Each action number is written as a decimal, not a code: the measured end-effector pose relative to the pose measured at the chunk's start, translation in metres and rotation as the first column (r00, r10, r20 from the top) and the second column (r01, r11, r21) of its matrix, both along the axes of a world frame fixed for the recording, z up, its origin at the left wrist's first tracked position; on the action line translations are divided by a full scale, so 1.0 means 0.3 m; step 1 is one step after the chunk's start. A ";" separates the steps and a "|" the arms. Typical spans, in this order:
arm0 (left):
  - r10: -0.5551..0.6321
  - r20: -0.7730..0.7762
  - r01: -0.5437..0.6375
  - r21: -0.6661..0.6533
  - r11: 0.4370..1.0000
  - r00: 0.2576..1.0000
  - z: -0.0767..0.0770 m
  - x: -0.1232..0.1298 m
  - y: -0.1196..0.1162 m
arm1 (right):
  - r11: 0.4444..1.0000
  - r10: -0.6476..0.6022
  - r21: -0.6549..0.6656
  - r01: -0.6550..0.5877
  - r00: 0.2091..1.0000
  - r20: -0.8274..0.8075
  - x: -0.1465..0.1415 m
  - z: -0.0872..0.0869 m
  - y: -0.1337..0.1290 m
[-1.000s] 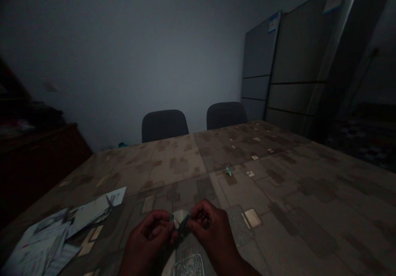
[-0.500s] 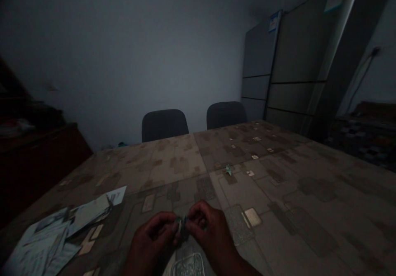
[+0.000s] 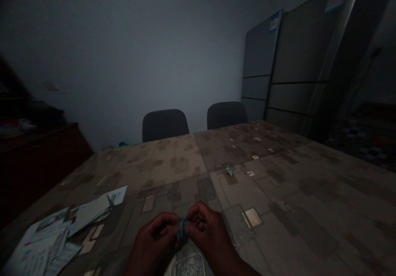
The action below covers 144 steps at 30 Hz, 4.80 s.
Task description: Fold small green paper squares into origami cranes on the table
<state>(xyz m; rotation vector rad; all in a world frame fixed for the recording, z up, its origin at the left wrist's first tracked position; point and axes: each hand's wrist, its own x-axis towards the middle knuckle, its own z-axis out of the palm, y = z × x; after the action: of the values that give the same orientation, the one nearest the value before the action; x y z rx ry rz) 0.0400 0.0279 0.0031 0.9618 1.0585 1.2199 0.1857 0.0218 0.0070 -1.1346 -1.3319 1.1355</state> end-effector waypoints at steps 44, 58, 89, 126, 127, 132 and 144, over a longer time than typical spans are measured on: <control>0.113 -0.097 -0.108 0.056 0.993 0.989 0.020 -0.019 0.001 | 0.993 0.057 -0.098 -0.072 0.987 -0.148 -0.003 -0.016 -0.003; 0.010 -0.006 -0.010 -0.015 1.000 1.000 -0.009 -0.025 0.007 | 0.995 0.065 -0.070 -0.072 0.994 -0.090 -0.015 0.006 -0.030; -0.046 0.101 0.048 -0.020 0.999 0.994 -0.043 -0.027 0.026 | 0.987 0.099 -0.106 -0.121 0.976 -0.192 -0.008 -0.029 0.007; -0.139 0.038 0.137 0.035 0.990 0.990 -0.007 -0.053 0.031 | 0.993 0.061 0.091 -0.071 0.992 0.108 0.013 0.040 -0.014; -0.143 0.033 0.142 0.026 0.990 0.989 -0.008 -0.056 0.031 | 0.996 0.051 0.066 -0.057 0.995 0.089 0.011 0.036 -0.012; -0.105 0.088 0.108 -0.028 0.994 0.991 -0.019 -0.047 0.027 | 1.000 0.031 0.002 -0.031 0.999 -0.009 0.006 0.008 0.003; -0.061 0.130 0.069 -0.056 0.996 0.990 -0.019 -0.037 0.038 | 0.997 0.040 -0.056 -0.053 0.974 -0.222 -0.009 -0.010 0.009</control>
<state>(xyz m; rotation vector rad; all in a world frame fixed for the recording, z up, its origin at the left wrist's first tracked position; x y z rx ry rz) 0.0290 0.0392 -0.0027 0.8538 0.9501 1.1743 0.1829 0.0246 0.0040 -0.9927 -1.1625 1.3053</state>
